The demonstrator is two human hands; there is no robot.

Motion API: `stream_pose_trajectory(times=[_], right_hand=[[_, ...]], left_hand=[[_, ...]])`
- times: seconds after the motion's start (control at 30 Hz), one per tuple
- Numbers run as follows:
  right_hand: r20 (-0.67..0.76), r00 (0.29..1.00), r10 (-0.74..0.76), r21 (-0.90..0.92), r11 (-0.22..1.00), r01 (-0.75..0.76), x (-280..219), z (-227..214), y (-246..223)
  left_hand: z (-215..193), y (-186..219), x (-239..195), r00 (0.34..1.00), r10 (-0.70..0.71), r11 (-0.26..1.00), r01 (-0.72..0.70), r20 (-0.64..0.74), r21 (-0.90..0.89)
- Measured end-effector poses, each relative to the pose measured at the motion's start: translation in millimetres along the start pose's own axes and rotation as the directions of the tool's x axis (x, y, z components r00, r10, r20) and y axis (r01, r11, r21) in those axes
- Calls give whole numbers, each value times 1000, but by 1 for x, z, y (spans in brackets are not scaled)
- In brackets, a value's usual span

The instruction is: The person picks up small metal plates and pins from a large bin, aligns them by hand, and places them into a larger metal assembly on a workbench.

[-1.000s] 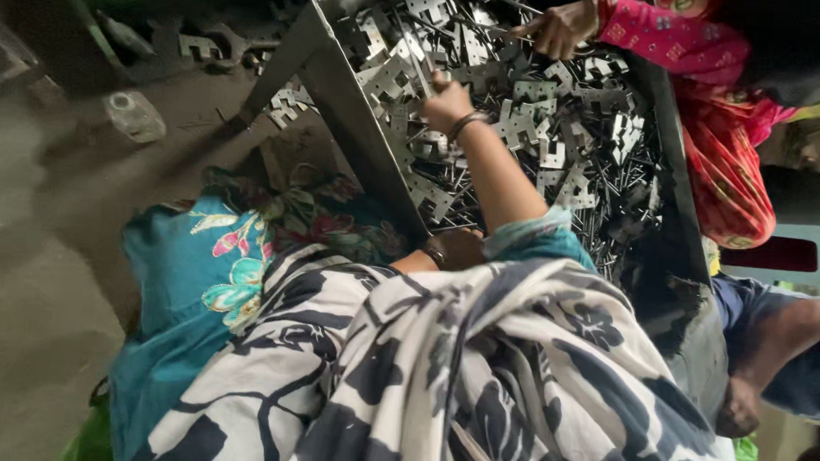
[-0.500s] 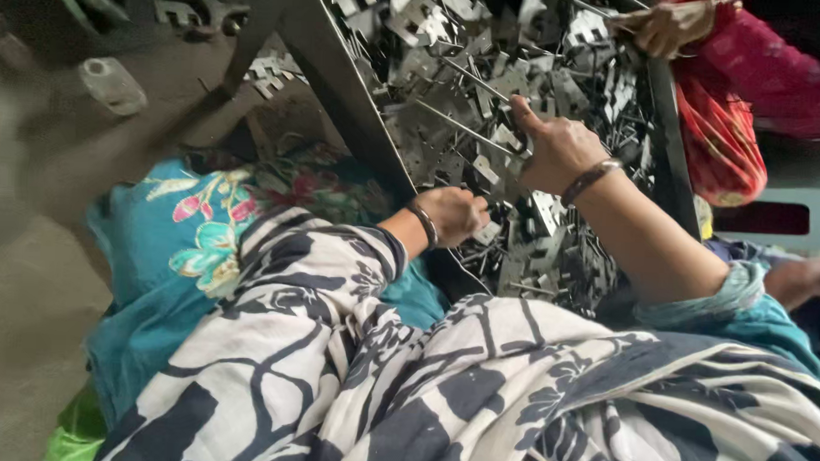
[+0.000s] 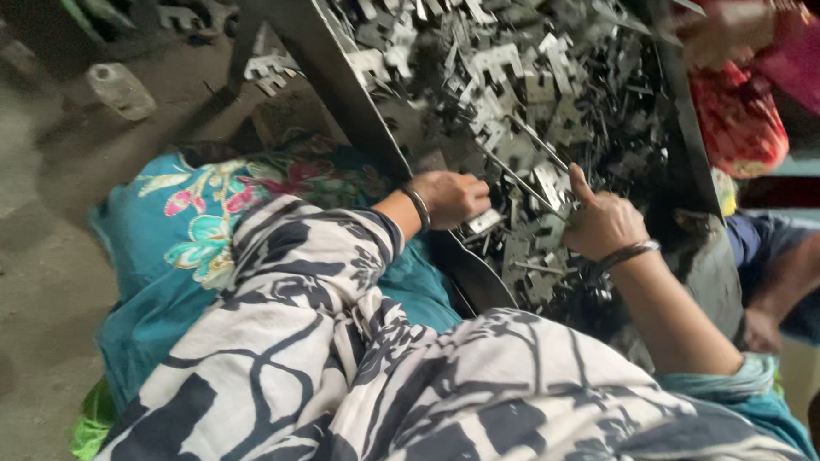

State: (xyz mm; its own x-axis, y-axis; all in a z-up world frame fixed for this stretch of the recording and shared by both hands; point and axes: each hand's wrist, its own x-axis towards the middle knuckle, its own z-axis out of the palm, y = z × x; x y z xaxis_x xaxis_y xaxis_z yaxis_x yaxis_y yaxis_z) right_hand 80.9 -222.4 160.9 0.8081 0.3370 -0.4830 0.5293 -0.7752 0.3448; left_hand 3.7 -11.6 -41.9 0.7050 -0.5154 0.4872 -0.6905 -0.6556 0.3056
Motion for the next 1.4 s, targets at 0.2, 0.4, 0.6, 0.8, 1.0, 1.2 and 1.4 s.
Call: stream_pose_trajectory(times=[0.2, 0.4, 0.6, 0.8, 1.0, 1.2, 1.4], right_hand=[[-130, 984, 122, 362, 930, -67, -31, 86, 21], [-229, 959, 168, 430, 901, -55, -72, 102, 42], [-542, 797, 266, 702, 664, 256, -56, 70, 27], [-520, 850, -86, 343, 890, 301, 63, -10, -52], [-79, 994, -78, 32, 996, 81, 134, -59, -128], [66, 995, -80, -71, 994, 84, 62, -53, -72], [46, 996, -74, 33, 997, 73, 16, -22, -40]], left_hand=[[-7, -3, 7, 975, -144, 989, 146, 168, 1], [-16, 3, 7, 935, -237, 970, 241, 264, 17], [-24, 6, 9, 918, -223, 969, 245, 329, -28], [-23, 3, 12, 903, -230, 965, 260, 363, -36], [-18, 2, 9, 892, -242, 954, 290, 381, -74], [-12, 5, 13, 913, -197, 971, 231, 359, -55], [-14, 7, -7, 991, -101, 993, 106, 94, -53]])
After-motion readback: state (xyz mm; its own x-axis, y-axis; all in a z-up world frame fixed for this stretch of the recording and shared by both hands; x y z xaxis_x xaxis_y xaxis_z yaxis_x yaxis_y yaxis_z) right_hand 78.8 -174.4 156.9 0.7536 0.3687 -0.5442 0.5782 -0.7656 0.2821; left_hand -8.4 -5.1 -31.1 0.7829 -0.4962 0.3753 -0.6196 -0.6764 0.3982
